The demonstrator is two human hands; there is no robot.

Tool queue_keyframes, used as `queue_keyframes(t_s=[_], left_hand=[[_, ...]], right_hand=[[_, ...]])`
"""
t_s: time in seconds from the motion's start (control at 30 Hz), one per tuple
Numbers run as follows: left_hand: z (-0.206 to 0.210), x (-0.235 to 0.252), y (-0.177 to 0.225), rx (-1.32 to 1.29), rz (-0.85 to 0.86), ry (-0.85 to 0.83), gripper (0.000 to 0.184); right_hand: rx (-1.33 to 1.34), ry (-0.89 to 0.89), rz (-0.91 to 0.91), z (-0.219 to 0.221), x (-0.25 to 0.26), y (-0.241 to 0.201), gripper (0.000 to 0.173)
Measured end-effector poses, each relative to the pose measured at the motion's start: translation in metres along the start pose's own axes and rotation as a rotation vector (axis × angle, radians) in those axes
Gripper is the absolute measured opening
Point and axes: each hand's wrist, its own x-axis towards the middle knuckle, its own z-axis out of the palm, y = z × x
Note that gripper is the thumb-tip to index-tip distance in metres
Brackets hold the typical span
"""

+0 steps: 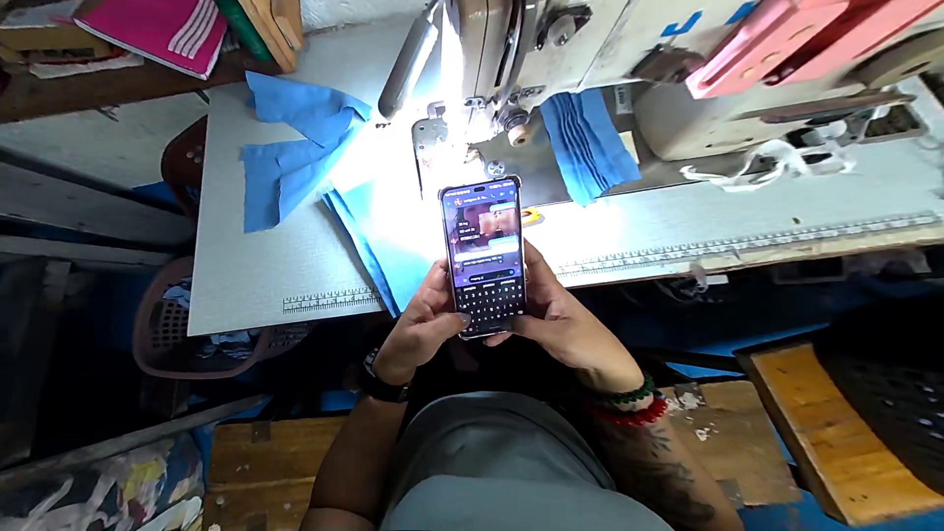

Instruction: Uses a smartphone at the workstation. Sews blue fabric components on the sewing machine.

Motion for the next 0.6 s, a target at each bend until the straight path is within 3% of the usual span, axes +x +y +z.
queue_keyframes(t_s=[0.23, 0.47, 0.6], left_hand=[[0.0042, 0.0001, 0.0011, -0.004, 0.022, -0.015, 0.064], [0.002, -0.0001, 0.0013, 0.073, 0.007, 0.031, 0.061], [-0.0024, -0.0005, 0.0006, 0.023, 0.014, 0.018, 0.061]], right_hand=[[-0.085, 0.119, -0.041, 0.0076, 0.004, 0.0051, 0.078], [-0.039, 0.051, -0.029, 0.0039, 0.0033, 0.0035, 0.081], [0.12, -0.009, 0.012, -0.0017, 0.001, -0.0002, 0.064]])
